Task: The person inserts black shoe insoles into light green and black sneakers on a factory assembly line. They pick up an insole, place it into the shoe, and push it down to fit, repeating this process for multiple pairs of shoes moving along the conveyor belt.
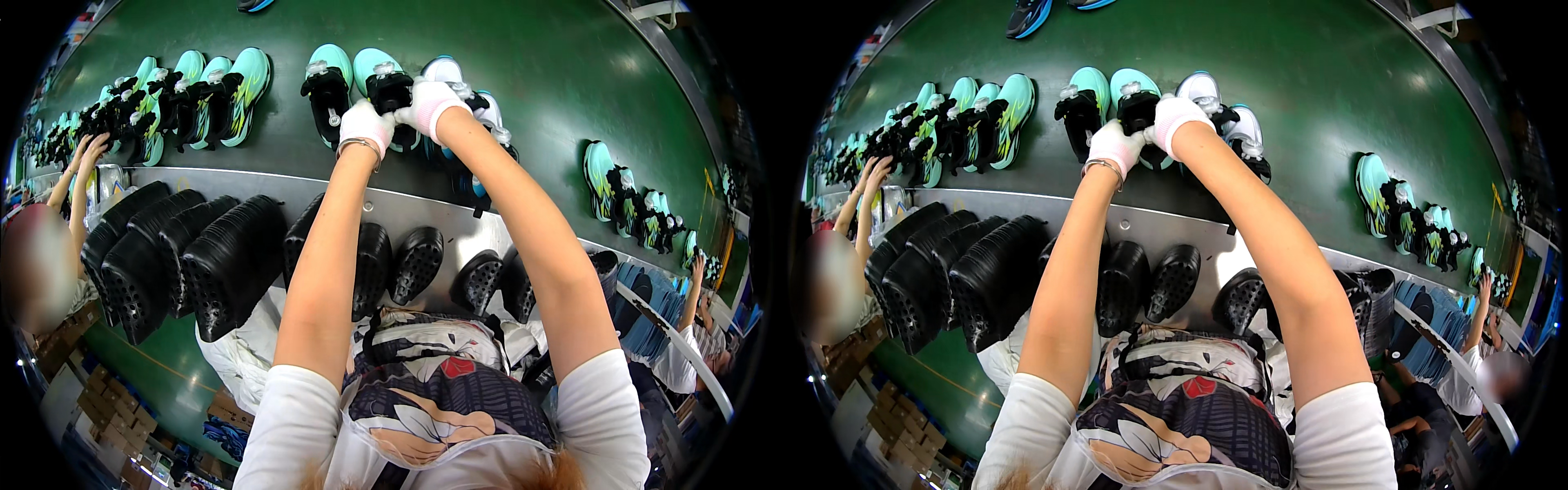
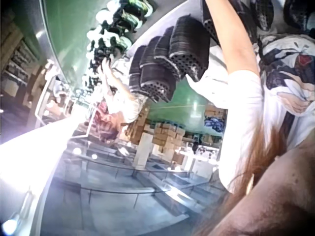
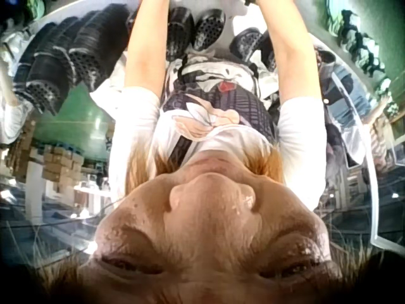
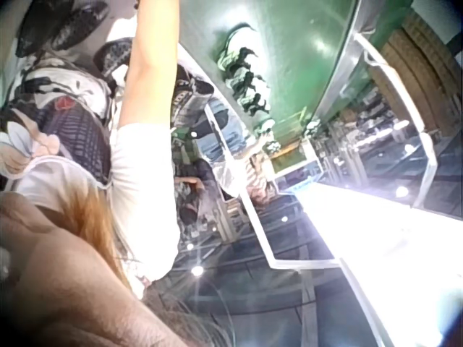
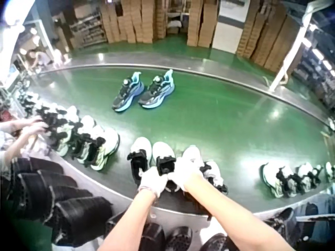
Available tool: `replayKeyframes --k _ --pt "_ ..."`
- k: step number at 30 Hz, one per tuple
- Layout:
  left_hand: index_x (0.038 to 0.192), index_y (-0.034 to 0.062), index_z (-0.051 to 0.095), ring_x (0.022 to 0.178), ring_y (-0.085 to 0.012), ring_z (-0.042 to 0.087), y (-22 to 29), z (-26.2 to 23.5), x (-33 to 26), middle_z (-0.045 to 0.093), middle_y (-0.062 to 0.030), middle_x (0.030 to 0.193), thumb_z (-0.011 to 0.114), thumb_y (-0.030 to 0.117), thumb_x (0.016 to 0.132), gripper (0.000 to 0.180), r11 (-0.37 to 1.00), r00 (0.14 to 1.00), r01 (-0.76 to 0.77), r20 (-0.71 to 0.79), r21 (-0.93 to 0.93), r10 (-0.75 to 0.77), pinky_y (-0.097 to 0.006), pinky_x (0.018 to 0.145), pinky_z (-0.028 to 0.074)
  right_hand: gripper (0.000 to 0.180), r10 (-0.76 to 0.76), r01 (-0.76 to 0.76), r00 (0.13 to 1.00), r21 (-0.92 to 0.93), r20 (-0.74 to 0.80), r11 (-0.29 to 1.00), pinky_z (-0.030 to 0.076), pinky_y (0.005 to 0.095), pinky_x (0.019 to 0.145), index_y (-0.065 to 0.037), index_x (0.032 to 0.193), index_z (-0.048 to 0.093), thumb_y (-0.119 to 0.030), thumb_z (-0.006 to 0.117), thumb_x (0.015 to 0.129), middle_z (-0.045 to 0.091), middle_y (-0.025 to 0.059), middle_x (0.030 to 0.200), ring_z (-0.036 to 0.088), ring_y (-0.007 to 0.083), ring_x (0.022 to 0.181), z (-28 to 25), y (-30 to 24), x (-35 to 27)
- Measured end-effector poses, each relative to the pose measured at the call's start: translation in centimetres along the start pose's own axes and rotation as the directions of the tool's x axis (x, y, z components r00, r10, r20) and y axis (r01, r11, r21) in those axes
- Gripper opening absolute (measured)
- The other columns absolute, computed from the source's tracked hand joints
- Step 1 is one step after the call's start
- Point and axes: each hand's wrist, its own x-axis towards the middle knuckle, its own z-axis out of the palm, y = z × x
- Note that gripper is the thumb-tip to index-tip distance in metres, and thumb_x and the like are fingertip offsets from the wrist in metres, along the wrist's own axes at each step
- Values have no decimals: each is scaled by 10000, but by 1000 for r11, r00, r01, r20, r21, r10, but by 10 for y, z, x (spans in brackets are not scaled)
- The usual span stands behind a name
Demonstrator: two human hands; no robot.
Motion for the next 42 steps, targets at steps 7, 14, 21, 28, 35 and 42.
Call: replayKeyframes --k 7,14,21,28,35,42 --pt "1027 12 652 1006 -363 620 -2 -5 14 647 -228 1040 679 400 783 459 995 990 92 114 -29 -88 -417 853 507 427 -79 77 997 -86 -27 993 516 397 838 26 1091 591 -301 620 818 659 228 1009 640 343 974 17 1 17" --pt "889 40 684 864 -350 669 8 9 3 682 -197 890 543 353 861 345 982 987 81 -148 171 -56 -430 769 530 308 -194 163 962 -163 -194 973 529 403 793 14 1001 601 -255 513 879 661 196 956 660 329 899 46 5 28" --pt "920 50 682 913 -345 660 5 1 7 682 -191 939 563 378 849 356 975 984 48 -175 216 -10 -431 803 520 240 -173 146 939 -113 -298 983 532 398 779 17 986 591 -177 502 876 650 213 958 658 329 902 42 -2 12" --pt "1090 37 580 932 -353 640 10 -42 3 634 -195 1022 632 333 800 417 971 944 -30 -313 239 106 -422 800 522 284 -346 322 920 -149 -182 935 521 414 735 -61 950 608 -330 548 879 647 146 896 644 323 855 12 26 -119" --pt "1247 120 513 1062 -352 562 56 -12 -38 560 -168 1196 690 310 756 556 625 590 -750 -209 216 780 -396 913 462 264 -271 228 952 -262 -140 938 520 413 742 -64 942 612 -297 635 819 616 122 958 636 306 864 63 101 -152" --pt "1101 70 617 904 -287 634 79 -8 -17 673 -145 981 529 369 890 376 758 779 -577 76 -304 623 -328 815 484 206 -185 115 946 -256 -267 960 518 413 735 -123 999 609 -236 626 827 609 65 997 619 294 852 52 153 -151"
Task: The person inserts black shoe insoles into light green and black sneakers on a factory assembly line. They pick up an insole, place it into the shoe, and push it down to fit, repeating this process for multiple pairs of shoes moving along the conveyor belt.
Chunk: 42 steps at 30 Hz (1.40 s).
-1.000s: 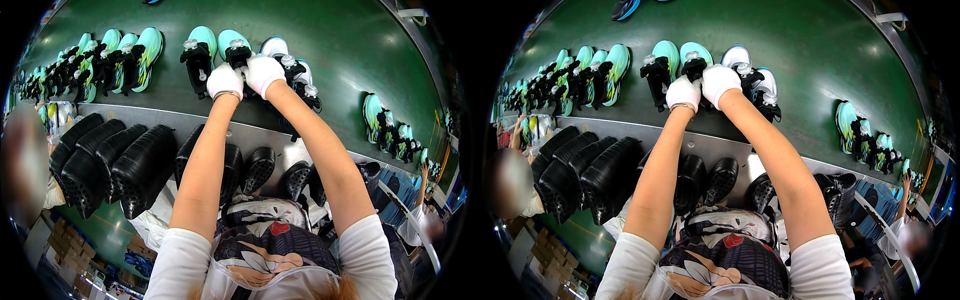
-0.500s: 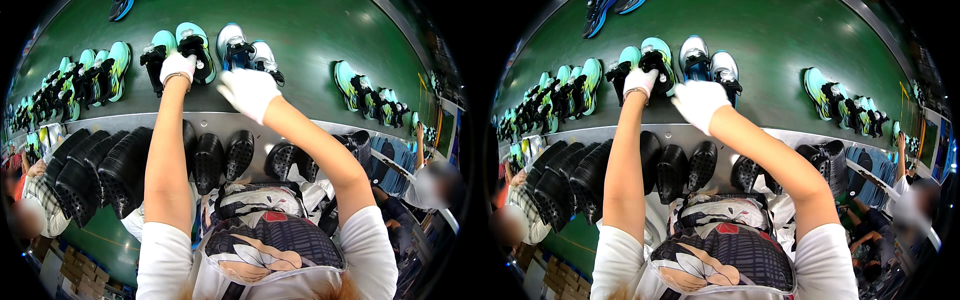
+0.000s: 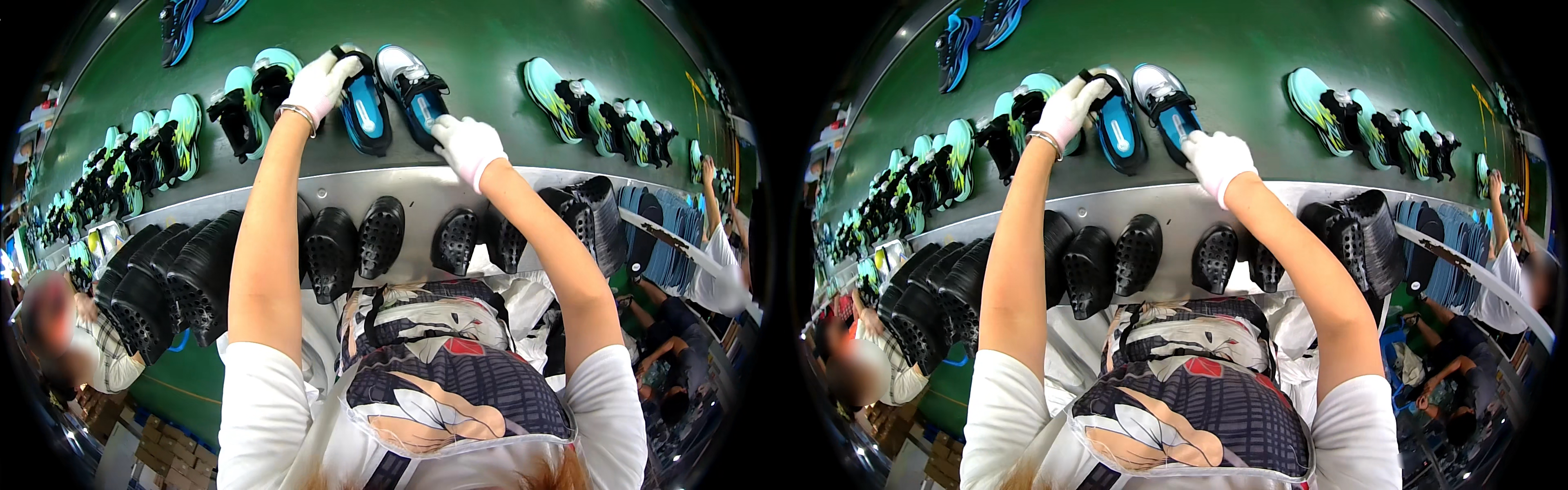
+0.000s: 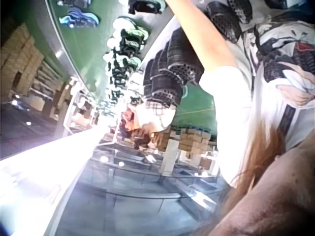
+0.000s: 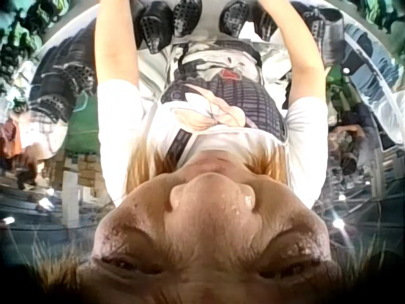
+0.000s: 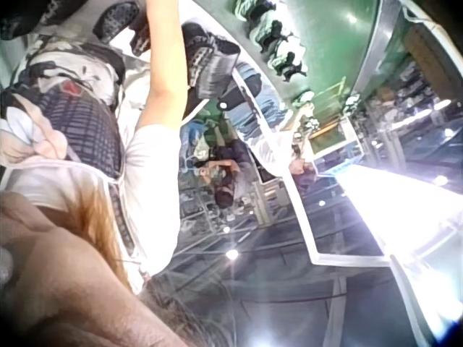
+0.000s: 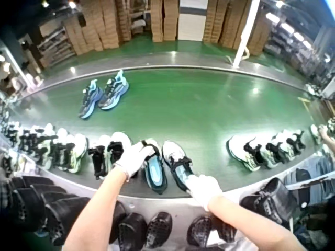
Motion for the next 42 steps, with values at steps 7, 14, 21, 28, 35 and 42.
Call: replayKeyframes --k 7,14,21,28,35,42 --pt "1011 -14 589 609 -154 597 -1 32 0 616 -98 785 464 477 935 512 816 915 401 141 -415 -378 -268 555 504 280 85 -81 989 36 -121 996 486 400 798 -85 1041 595 -224 639 802 589 67 1086 577 288 936 -2 16 -35" --pt "1145 38 598 823 -308 624 -21 34 -9 637 -194 975 433 466 906 517 979 980 178 -109 96 -168 -379 780 493 252 111 -42 967 287 -228 957 487 392 804 -53 1037 595 -185 613 823 607 137 985 597 318 922 -38 0 -111" --pt "1258 -5 543 714 -118 599 30 41 -77 616 -104 951 558 323 881 500 977 885 158 -460 142 -77 -250 640 498 254 6 -21 999 385 41 923 524 404 701 -41 928 558 -267 618 829 586 163 889 625 331 798 -27 -48 -178" --pt "1226 20 567 688 -143 598 59 73 -146 599 -110 942 587 239 875 415 965 927 178 -296 -193 -230 -284 633 501 186 74 -77 991 23 114 997 551 374 637 -25 955 615 -118 556 805 556 150 957 625 287 833 39 -68 -175" --pt "1237 0 558 786 -125 605 44 93 -179 617 -95 1056 539 237 923 394 960 950 249 -164 -125 -267 -257 654 514 284 24 -36 975 49 220 998 545 380 734 -21 978 562 -148 654 741 547 151 999 612 299 888 24 -60 -175" --pt "1178 17 605 813 -184 635 52 97 -184 607 -138 1076 553 282 911 379 943 954 243 -118 -225 -274 -283 713 517 374 -46 16 993 263 110 965 511 389 786 -24 979 536 -196 713 697 526 140 1008 588 303 931 -38 -55 -191"
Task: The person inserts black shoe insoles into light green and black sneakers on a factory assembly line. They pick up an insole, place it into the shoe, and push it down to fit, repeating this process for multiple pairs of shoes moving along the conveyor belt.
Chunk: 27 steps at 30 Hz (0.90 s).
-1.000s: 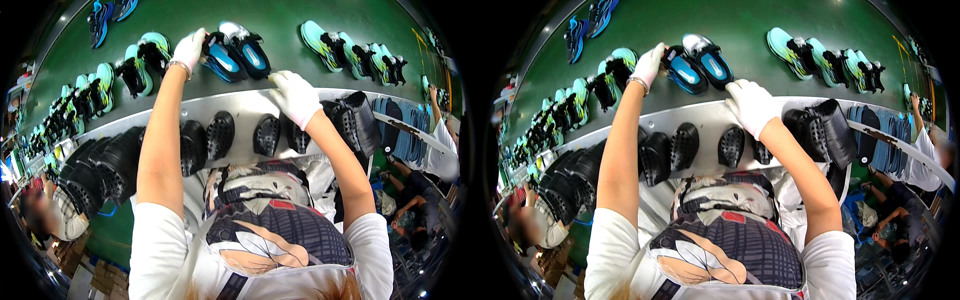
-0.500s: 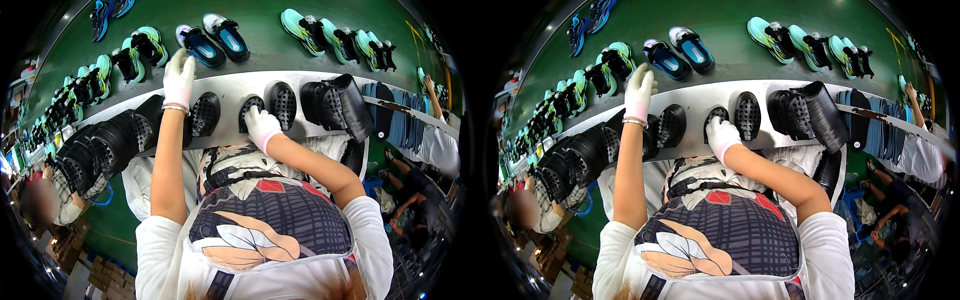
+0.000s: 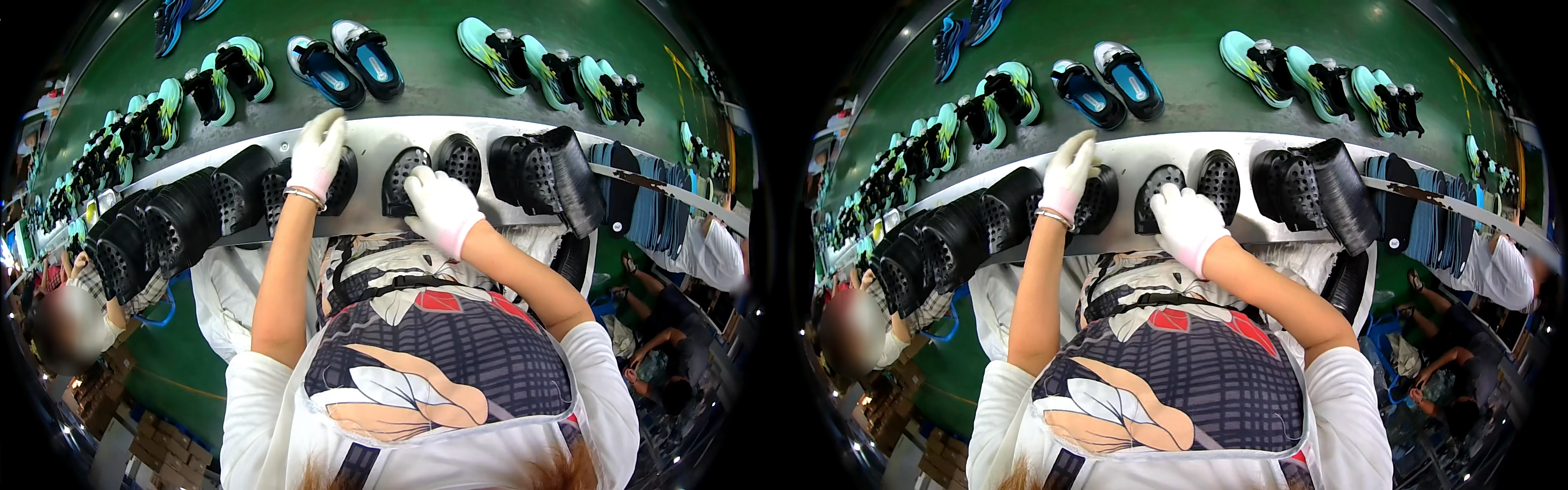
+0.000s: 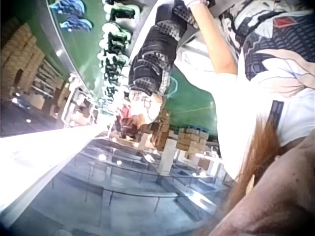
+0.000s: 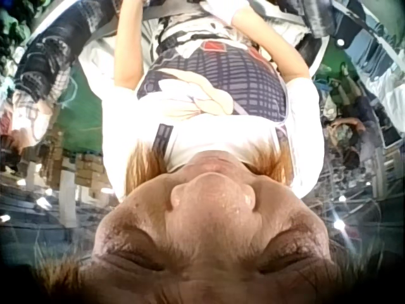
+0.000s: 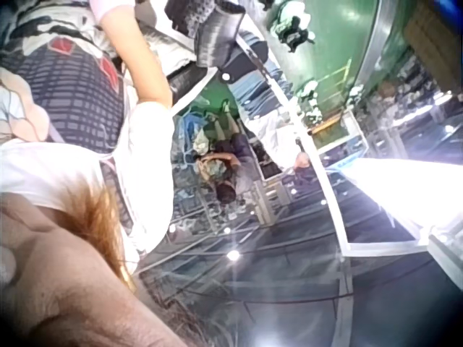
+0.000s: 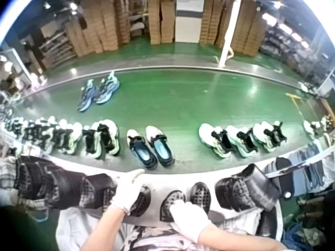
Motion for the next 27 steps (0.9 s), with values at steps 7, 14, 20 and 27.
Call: replayKeyframes --k 7,14,20,27 --pt "1239 35 523 876 -166 622 42 9 -8 633 -65 1015 483 443 961 495 461 730 655 660 -599 -179 -300 778 512 393 -263 326 892 120 -368 938 487 393 822 -9 1007 515 -167 708 704 531 159 1103 567 333 956 -30 -11 22" --pt "867 70 577 609 -144 569 40 6 9 577 -50 708 570 426 910 359 458 934 320 194 -829 -301 -277 579 478 433 51 69 974 502 -221 862 478 418 821 16 1075 546 -308 641 803 604 239 1004 582 375 967 -24 -19 58" --pt "799 71 566 576 -122 527 30 0 37 552 -35 663 576 444 900 387 585 954 203 23 -785 -300 -252 534 435 381 134 -28 967 430 -218 902 497 424 709 -6 1048 549 -310 626 832 637 218 814 630 380 782 -14 -28 95" --pt "1180 -52 550 851 -171 630 -41 -5 89 650 -112 992 553 354 918 483 895 971 131 -127 -427 -202 -309 680 536 328 129 -123 975 40 -184 992 504 466 610 -47 844 552 -367 613 816 624 195 693 618 388 660 -38 4 156"
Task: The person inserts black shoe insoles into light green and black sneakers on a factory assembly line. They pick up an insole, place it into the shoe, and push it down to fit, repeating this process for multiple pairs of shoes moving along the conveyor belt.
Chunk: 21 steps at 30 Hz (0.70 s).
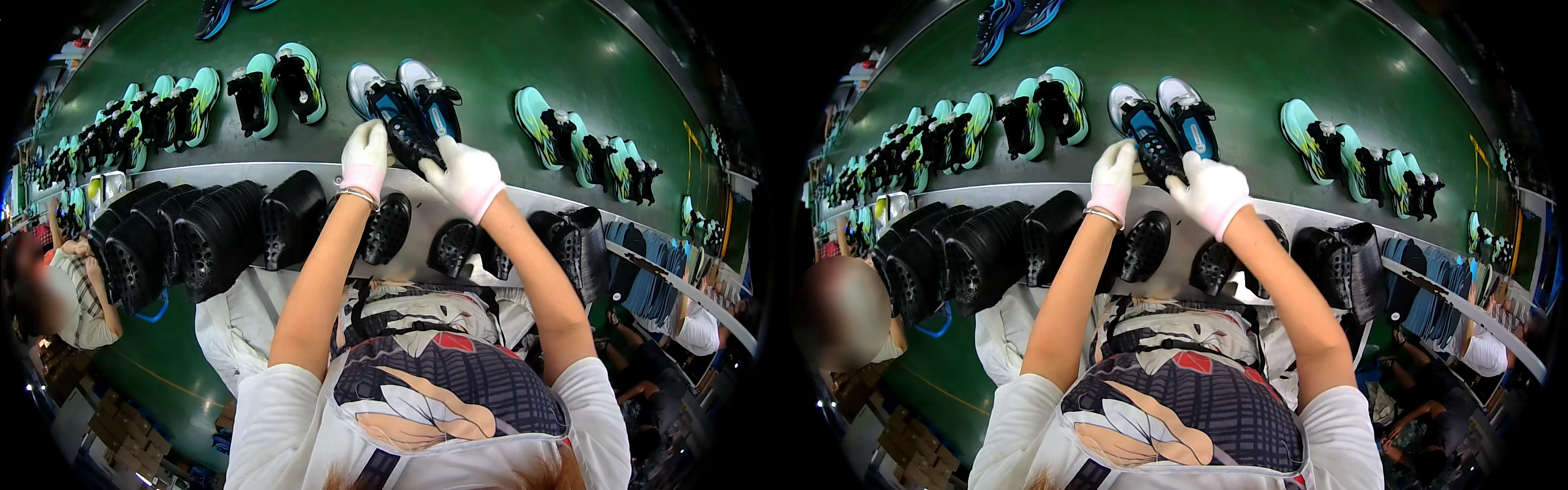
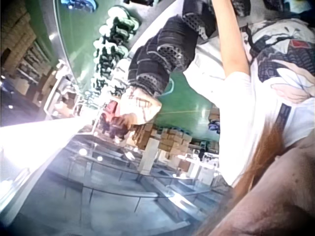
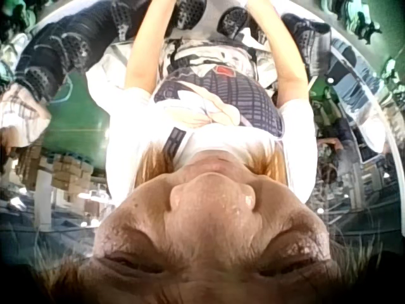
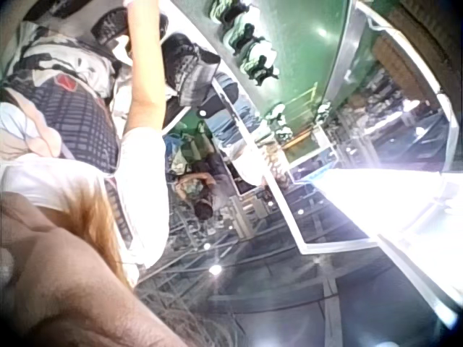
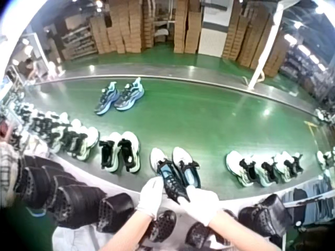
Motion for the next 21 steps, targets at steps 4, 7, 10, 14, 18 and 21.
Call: replayKeyframes --k 4,7,10,14,18,21 --pt "1279 -60 467 789 -184 640 -2 3 15 642 -137 977 588 263 883 526 907 982 -118 -89 404 167 -302 676 548 384 -88 92 987 -24 135 995 510 466 663 -15 819 587 -399 596 802 621 224 699 624 400 695 -15 8 45" --pt "1197 7 561 1056 -393 566 11 2 32 582 -267 1118 619 407 798 568 899 985 85 -174 429 -10 -419 932 435 389 -17 71 943 -153 331 986 516 416 786 -21 884 663 -379 528 814 668 204 853 648 360 842 -36 -10 75" --pt "1157 -5 571 1041 -409 574 24 4 44 597 -270 1093 611 399 800 540 854 982 141 -181 500 -56 -437 919 444 364 -26 110 930 -209 366 972 523 411 780 -26 880 680 -346 515 828 674 199 864 657 343 843 -26 -19 96" --pt "1020 -13 616 966 -414 599 29 1 51 625 -266 994 600 339 809 411 724 984 -13 -119 690 131 -453 864 470 276 -18 89 958 -236 287 968 531 433 724 5 897 609 -248 502 871 675 201 826 670 348 786 9 -32 108" --pt "1012 -1 645 971 -408 599 37 -4 52 643 -247 984 577 339 835 389 723 980 -51 -103 689 167 -442 861 466 179 -75 104 990 -262 118 959 555 417 661 22 905 567 -111 452 871 672 206 803 686 331 777 49 -35 108" --pt "829 4 615 862 -410 609 42 -6 41 624 -240 893 567 265 841 266 736 979 -80 -85 673 184 -484 795 479 202 -45 98 983 -298 179 949 551 413 705 39 949 595 -79 456 864 663 238 933 681 334 842 53 -32 122"
